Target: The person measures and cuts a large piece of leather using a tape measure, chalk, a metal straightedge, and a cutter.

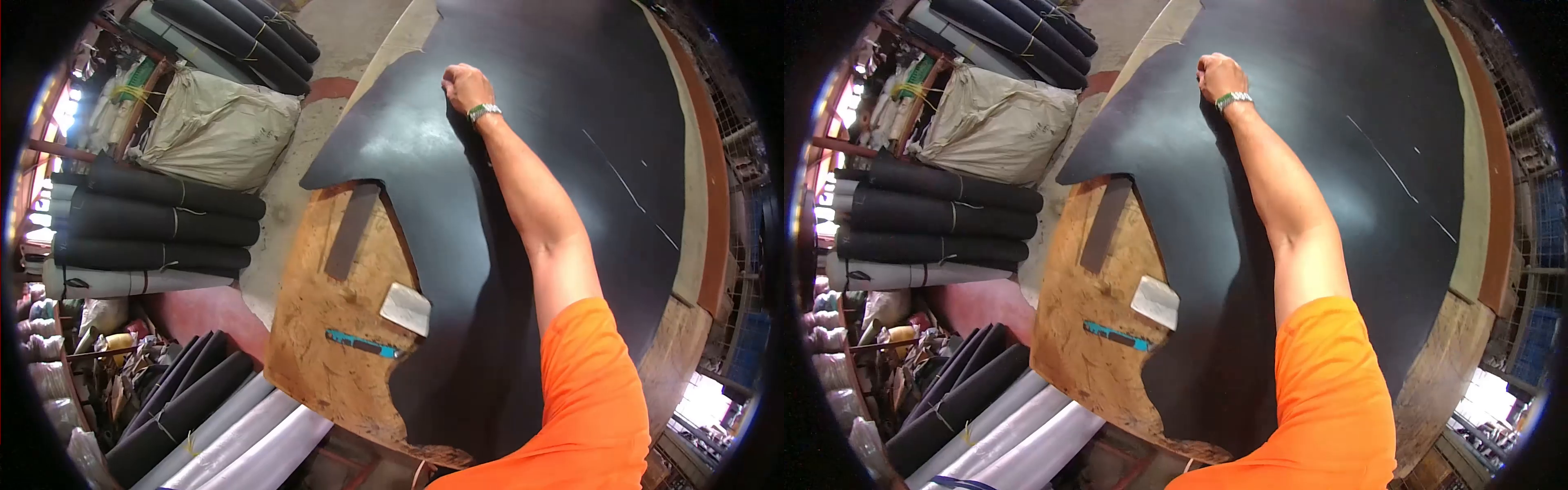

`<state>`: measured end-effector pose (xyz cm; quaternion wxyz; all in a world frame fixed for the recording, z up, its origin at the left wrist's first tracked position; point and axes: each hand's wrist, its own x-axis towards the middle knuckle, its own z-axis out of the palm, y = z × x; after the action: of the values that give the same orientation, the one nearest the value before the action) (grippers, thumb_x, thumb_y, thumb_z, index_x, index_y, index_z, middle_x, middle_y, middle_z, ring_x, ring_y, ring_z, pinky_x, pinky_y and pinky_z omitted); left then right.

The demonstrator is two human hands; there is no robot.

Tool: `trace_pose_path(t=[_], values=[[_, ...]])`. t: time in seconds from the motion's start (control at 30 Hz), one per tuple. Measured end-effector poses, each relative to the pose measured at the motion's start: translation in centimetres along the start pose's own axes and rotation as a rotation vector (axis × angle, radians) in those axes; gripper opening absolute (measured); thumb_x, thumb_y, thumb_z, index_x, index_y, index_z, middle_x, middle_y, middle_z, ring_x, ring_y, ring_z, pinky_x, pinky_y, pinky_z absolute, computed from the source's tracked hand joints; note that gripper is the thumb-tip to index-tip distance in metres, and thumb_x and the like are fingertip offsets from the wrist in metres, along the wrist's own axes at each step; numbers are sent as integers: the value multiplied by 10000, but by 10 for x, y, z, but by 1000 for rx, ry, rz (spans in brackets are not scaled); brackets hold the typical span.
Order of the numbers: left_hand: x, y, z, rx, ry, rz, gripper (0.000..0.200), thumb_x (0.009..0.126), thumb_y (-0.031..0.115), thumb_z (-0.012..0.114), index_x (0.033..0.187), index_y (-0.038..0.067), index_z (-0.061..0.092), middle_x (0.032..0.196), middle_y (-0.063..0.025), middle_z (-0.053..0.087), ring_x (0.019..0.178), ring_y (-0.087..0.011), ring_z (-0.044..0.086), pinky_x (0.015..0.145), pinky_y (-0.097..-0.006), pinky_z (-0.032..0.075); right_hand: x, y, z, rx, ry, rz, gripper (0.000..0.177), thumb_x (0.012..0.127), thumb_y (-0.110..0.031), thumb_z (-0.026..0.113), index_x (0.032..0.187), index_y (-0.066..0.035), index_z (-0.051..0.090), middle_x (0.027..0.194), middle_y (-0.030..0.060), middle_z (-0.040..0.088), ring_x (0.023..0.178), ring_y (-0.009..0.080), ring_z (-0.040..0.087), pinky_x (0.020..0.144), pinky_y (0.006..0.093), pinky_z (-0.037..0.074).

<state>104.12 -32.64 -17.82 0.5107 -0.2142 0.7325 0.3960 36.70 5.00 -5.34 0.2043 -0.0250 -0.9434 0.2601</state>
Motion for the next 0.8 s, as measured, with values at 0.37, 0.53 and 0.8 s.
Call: trace_pose_path(t=[0.37,0.53,0.8], values=[[31,11,-79,-61,52,-60,344,873,314,701,892,-28,734,776,-215,708,726,-252,706,681,-405,534,105,-2,82,304,223,13,169,888,-203,694,960,-51,713,924,149,726,893,301,700,812,395,541],[42,-6,-125,9,22,15,353,868,317,708,904,-33,737,782,-225,710,734,-257,711,688,-405,538,113,26,76,922,359,258,164,927,-157,700,978,-2,682,862,85,733,792,152,697,723,297,558],[26,-73,-248,235,-154,184,369,861,321,719,923,-42,741,792,-241,713,747,-264,719,701,-404,543,-104,-254,-14,1289,-119,238,171,931,-116,688,1040,1,628,931,101,711,838,178,699,768,338,575]])
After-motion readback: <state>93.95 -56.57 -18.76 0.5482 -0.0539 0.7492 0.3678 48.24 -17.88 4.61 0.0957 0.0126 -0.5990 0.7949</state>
